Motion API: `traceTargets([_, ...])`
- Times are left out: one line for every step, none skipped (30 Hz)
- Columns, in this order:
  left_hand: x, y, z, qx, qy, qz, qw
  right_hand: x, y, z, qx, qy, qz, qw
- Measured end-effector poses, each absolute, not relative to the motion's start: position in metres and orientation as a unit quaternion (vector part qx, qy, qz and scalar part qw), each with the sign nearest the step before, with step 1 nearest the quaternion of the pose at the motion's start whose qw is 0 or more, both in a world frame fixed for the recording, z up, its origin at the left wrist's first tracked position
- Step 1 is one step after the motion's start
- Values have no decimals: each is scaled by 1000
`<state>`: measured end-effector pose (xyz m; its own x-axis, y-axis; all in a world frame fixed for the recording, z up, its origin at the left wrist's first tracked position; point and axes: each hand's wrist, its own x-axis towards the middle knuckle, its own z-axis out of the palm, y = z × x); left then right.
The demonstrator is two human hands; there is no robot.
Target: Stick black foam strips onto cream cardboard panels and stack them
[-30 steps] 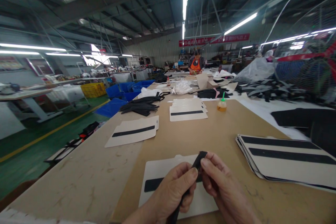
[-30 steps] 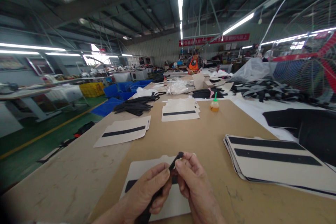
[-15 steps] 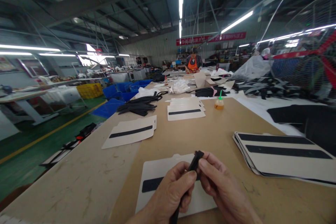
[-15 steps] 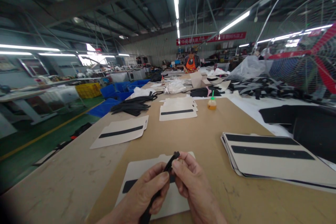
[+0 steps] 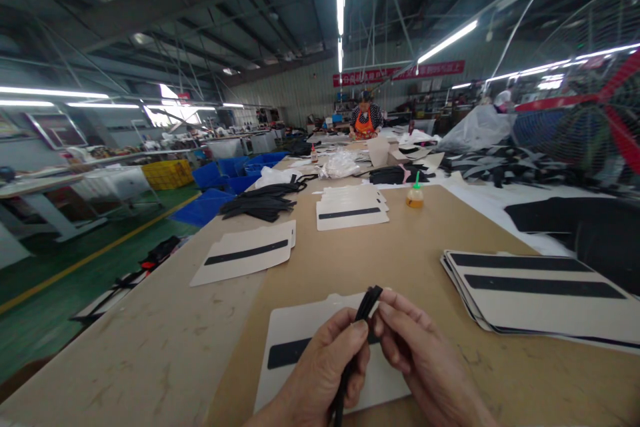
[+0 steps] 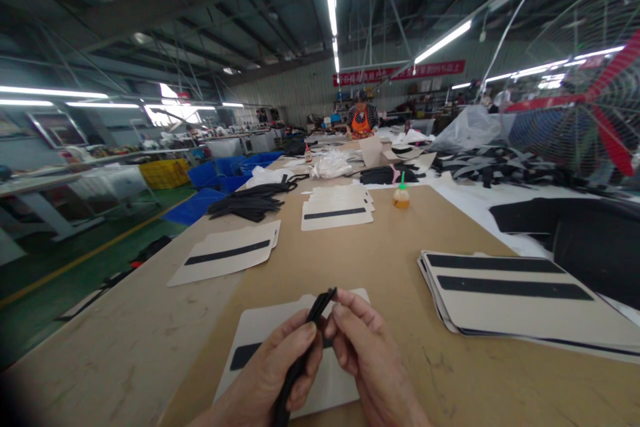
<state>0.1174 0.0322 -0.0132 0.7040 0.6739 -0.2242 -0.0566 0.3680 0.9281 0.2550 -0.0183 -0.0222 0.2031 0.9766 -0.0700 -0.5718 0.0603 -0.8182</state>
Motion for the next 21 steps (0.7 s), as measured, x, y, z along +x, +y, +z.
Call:
traceTargets([118,32,-13,520,303,240,762,255,-19,-22,-375,-271,574,676])
traceTargets([119,31,-12,532,305,244,751,254,-19,-21,-377,-271,575,674])
traceTargets([120,30,-11,544,308,248,740,254,-19,-21,-381,-270,576,671])
traceTargets([121,29,-11,553,310,252,731,254,-19,-21,-388,-267,576,668])
traceTargets([121,28,-10,557,312,254,727,254,-19,-20,-395,-265,576,665])
traceTargets([122,27,-11,556,311,255,728,254,-18,-20,-400,-264,574,664])
traceTargets([122,27,-12,551,309,258,731,254,-18,-20,-401,-263,573,664])
traceTargets([122,27,-13,543,308,261,737,254,-18,-20,-401,-264,573,664])
traceTargets([123,27,-14,535,307,260,743,254,-18,-20,-400,-266,573,664])
traceTargets([123,27,-16,527,306,257,750,254,-18,-21,-399,-267,573,664])
traceTargets([123,28,-17,521,306,252,756,254,-18,-21,-400,-269,573,664])
traceTargets([123,29,-18,515,305,248,762,254,-18,-20,-400,-270,572,663])
traceTargets([123,29,-19,510,306,244,766,254,-18,-20,-401,-271,571,663])
traceTargets([122,30,-18,506,306,242,769,255,-18,-20,-403,-271,569,663])
traceTargets([122,30,-18,502,311,241,770,255,-19,-20,-405,-272,567,664])
traceTargets([121,31,-17,498,320,240,769,255,-19,-21,-407,-276,565,663])
traceTargets([120,31,-15,497,333,236,766,256,-19,-22,-409,-281,562,661])
traceTargets([119,30,-13,498,349,229,760,257,-19,-23,-412,-284,559,661])
traceTargets([117,30,-12,498,368,222,753,257,-19,-25,-415,-286,554,662])
traceTargets([115,29,-10,497,385,219,746,259,-19,-27,-419,-285,549,665])
traceTargets([114,29,-10,494,400,222,739,260,-20,-28,-422,-281,542,670])
